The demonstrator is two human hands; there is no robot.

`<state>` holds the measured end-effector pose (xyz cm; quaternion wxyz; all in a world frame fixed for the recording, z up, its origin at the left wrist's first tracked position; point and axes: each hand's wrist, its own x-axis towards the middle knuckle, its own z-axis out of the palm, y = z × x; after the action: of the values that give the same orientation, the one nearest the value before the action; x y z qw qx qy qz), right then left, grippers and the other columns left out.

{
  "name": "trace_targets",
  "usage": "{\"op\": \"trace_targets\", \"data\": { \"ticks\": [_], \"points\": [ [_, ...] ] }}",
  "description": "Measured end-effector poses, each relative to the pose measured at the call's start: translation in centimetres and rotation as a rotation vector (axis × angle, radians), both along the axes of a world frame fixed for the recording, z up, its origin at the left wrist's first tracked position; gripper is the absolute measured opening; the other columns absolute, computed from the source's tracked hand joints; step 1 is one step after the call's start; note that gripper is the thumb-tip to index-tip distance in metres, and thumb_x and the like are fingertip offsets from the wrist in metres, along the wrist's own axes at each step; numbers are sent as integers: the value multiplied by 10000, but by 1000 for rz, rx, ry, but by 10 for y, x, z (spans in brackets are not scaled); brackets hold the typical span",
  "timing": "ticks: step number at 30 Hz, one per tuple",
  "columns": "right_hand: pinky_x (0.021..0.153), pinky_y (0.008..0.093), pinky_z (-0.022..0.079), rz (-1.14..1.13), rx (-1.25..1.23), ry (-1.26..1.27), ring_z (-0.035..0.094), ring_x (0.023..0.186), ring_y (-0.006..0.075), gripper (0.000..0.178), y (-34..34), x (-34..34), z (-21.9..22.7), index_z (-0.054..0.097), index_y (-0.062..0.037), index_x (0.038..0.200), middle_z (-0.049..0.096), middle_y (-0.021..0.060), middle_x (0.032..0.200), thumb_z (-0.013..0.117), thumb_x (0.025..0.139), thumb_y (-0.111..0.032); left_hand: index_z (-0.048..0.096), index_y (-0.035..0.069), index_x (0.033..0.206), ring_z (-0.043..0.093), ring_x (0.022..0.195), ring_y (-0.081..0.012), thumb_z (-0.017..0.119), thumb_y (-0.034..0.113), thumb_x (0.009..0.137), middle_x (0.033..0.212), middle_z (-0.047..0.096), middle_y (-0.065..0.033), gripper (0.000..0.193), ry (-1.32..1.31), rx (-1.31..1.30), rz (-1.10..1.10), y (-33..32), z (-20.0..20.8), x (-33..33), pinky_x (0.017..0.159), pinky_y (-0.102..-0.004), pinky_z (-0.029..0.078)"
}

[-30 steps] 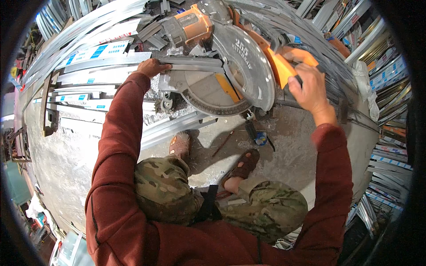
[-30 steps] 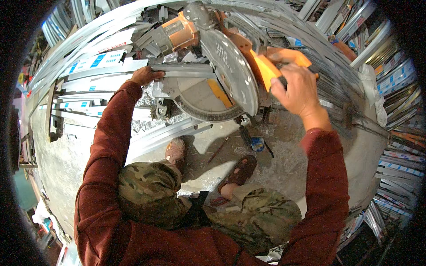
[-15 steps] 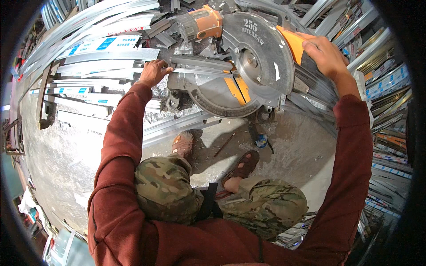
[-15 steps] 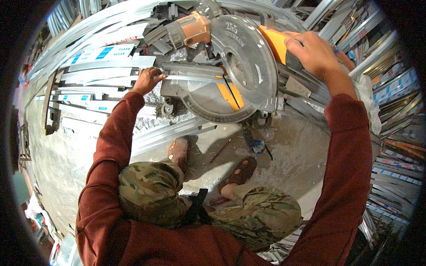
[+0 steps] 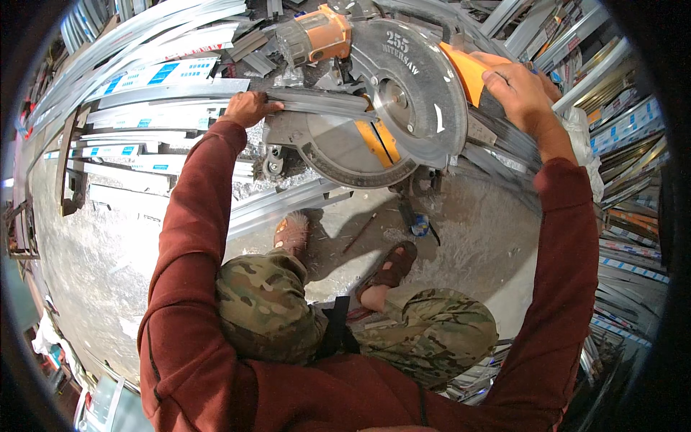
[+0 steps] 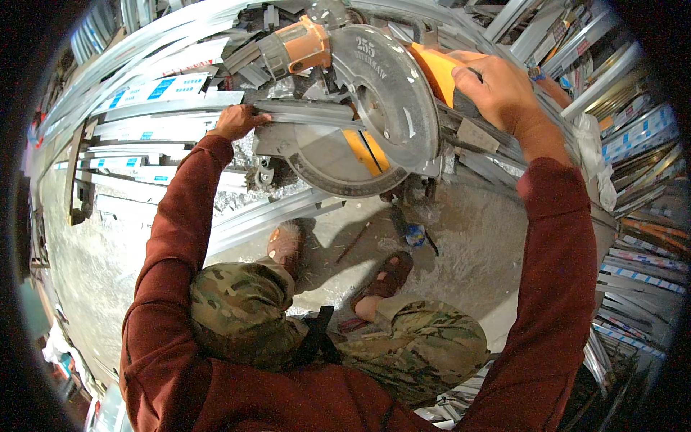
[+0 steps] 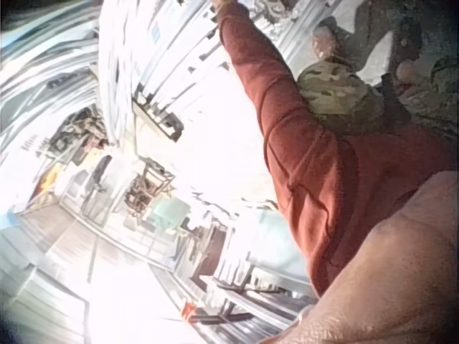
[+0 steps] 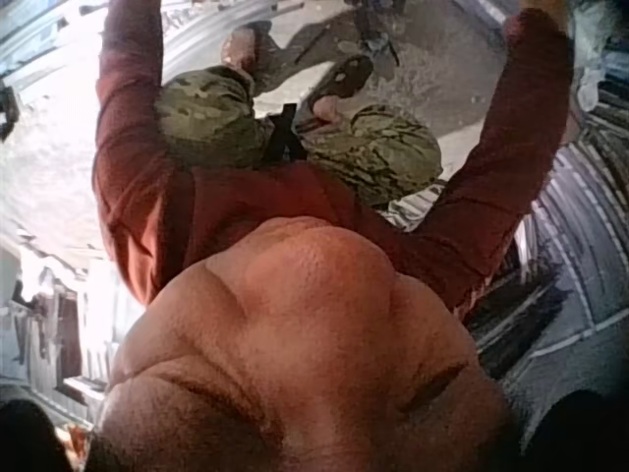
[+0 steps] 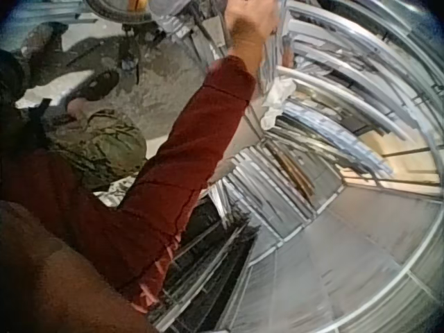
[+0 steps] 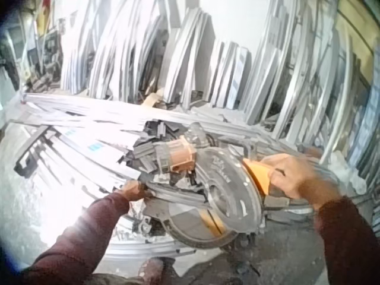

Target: The person uses a miter saw to cut multiple aluminum profiles into shorter pieces. They position each profile against the saw's fence, lower the blade to cut, and then remove the cut piece before repeating the process with the next profile.

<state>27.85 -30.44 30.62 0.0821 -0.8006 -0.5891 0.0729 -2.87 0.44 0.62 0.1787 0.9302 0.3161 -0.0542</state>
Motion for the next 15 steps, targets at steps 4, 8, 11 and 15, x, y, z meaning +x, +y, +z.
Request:
{"op": "trace_targets", "data": {
  "ticks": [4, 8, 11, 15],
  "points": [
    [876, 388, 465, 81, 89, -6, 625, 985, 371, 404, -16, -5, -9, 668, -7, 1089, 666, 194, 1089, 499, 913, -329, 716, 33, 856, 655, 867, -416, 541, 681, 849, 844, 687, -225, 672, -10, 6, -2, 2, -2, -1, 766, -489, 490],
    [863, 419, 485, 68, 71, -100, 629, 986, 367, 367, -30, -5, -22, 682, -53, 1087, 666, 137, 1129, 513, 916, -330, 710, 26, 898, 648, 942, -413, 509, 720, 838, 947, 688, -231, 725, 63, 17, 18, 0, 2, 3, 820, -487, 486],
    [814, 441, 495, 45, 90, -104, 637, 931, 376, 370, -36, -7, -30, 690, -32, 1022, 678, 156, 1040, 528, 901, -341, 738, 46, 902, 666, 884, -391, 529, 659, 872, 903, 701, -210, 649, 102, -25, 33, -3, 9, 6, 781, -475, 494],
    [747, 465, 494, 68, 98, -118, 637, 835, 388, 382, -50, 0, -49, 693, -2, 949, 671, 200, 895, 549, 873, -349, 733, 27, 920, 664, 892, -397, 538, 654, 872, 898, 697, -223, 659, 84, -40, 33, -2, 8, 6, 783, -478, 492]
  ]
}}
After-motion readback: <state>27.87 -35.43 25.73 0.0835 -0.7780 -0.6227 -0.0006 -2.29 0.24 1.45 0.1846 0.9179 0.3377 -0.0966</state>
